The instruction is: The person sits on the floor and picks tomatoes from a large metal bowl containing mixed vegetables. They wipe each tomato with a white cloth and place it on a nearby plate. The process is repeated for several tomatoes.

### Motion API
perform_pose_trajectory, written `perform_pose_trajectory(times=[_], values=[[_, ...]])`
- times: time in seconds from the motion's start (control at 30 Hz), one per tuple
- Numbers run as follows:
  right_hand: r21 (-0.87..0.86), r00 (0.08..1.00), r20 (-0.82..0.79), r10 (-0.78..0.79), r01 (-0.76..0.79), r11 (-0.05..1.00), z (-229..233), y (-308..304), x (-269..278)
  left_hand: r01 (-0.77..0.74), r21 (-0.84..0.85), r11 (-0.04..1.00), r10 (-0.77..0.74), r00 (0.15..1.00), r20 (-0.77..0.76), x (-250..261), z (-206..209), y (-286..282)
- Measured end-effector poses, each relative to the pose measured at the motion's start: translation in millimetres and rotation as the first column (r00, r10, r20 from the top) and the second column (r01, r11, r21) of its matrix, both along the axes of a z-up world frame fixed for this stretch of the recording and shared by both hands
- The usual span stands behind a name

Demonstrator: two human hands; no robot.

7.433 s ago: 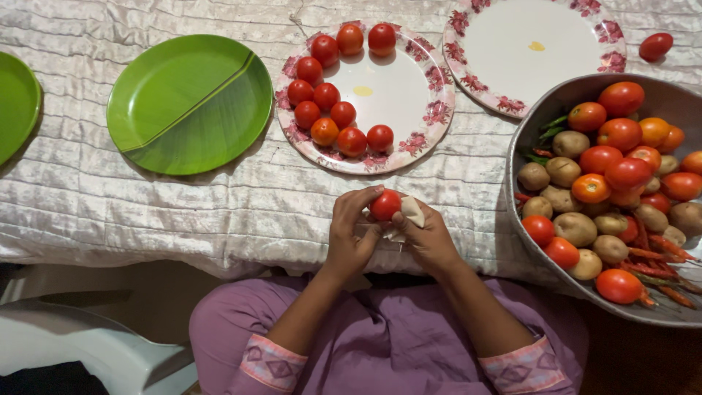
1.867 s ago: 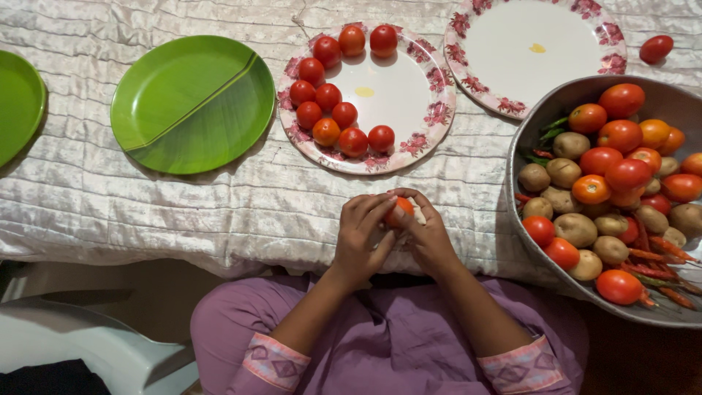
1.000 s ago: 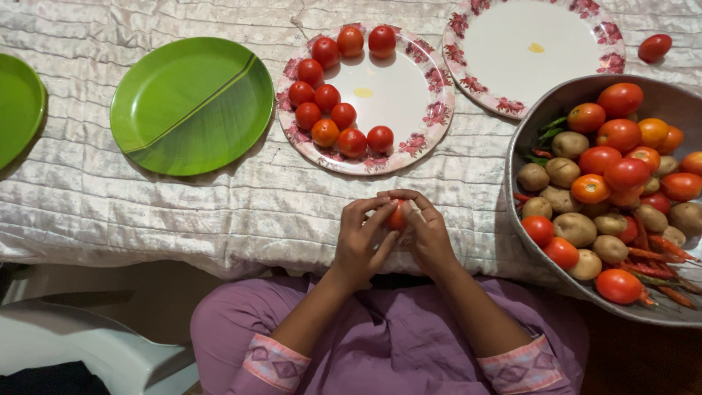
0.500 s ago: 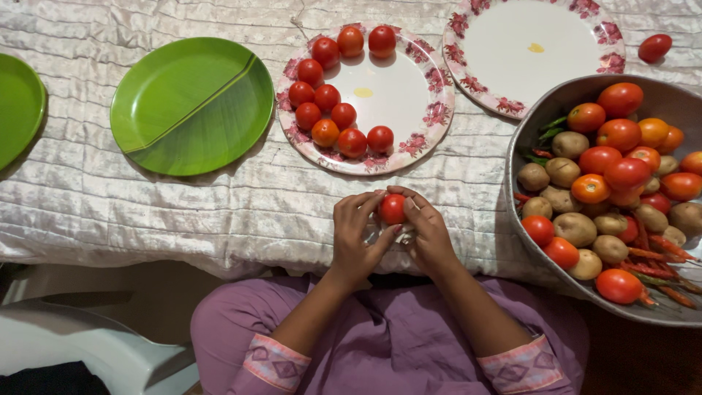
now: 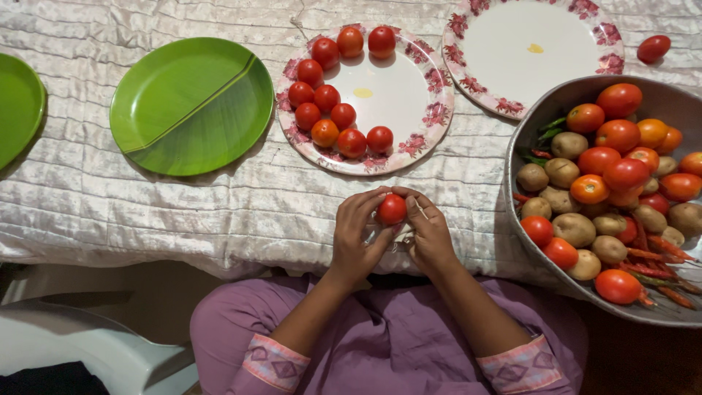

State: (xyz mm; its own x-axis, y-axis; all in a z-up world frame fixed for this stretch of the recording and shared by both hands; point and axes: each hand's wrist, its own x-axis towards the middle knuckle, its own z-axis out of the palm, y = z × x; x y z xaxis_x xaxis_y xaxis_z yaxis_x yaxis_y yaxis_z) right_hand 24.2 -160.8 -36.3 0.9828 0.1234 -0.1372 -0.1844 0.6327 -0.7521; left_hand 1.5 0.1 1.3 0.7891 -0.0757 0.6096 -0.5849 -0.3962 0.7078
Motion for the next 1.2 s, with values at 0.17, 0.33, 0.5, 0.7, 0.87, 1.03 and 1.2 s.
perform_pose_trajectory(times=[0.17,0.33,0.5,0.7,0.87,1.03,1.2], values=[[-0.089,0.997,0.026,0.071,-0.068,0.994,7,2,-7,0.001,0.016,1.000,-0.001,1.000,0.026,0,-3,1],[-0.371,0.954,0.256,0.156,-0.052,0.927,15,7,-14,-0.020,0.060,0.998,0.016,0.998,0.056,-1,-1,1],[-0.359,0.984,0.120,0.128,-0.077,0.930,20,6,-13,-0.045,0.060,0.997,0.043,0.999,0.028,-2,4,1],[-0.290,0.995,-0.072,0.074,-0.092,0.953,21,3,-8,-0.041,-0.044,0.998,0.038,0.996,-0.082,-1,8,0],[-0.359,0.992,0.122,0.041,0.006,0.933,13,3,-4,0.029,-0.258,0.966,-0.089,0.971,-0.223,3,10,0],[-0.368,0.999,0.033,-0.043,0.052,0.928,6,2,-7,0.052,-0.108,0.993,-0.065,0.990,-0.122,3,13,4],[-0.400,0.946,0.320,-0.043,0.176,0.900,13,3,-5,0.056,-0.040,0.998,-0.059,0.996,-0.060,14,20,10]])
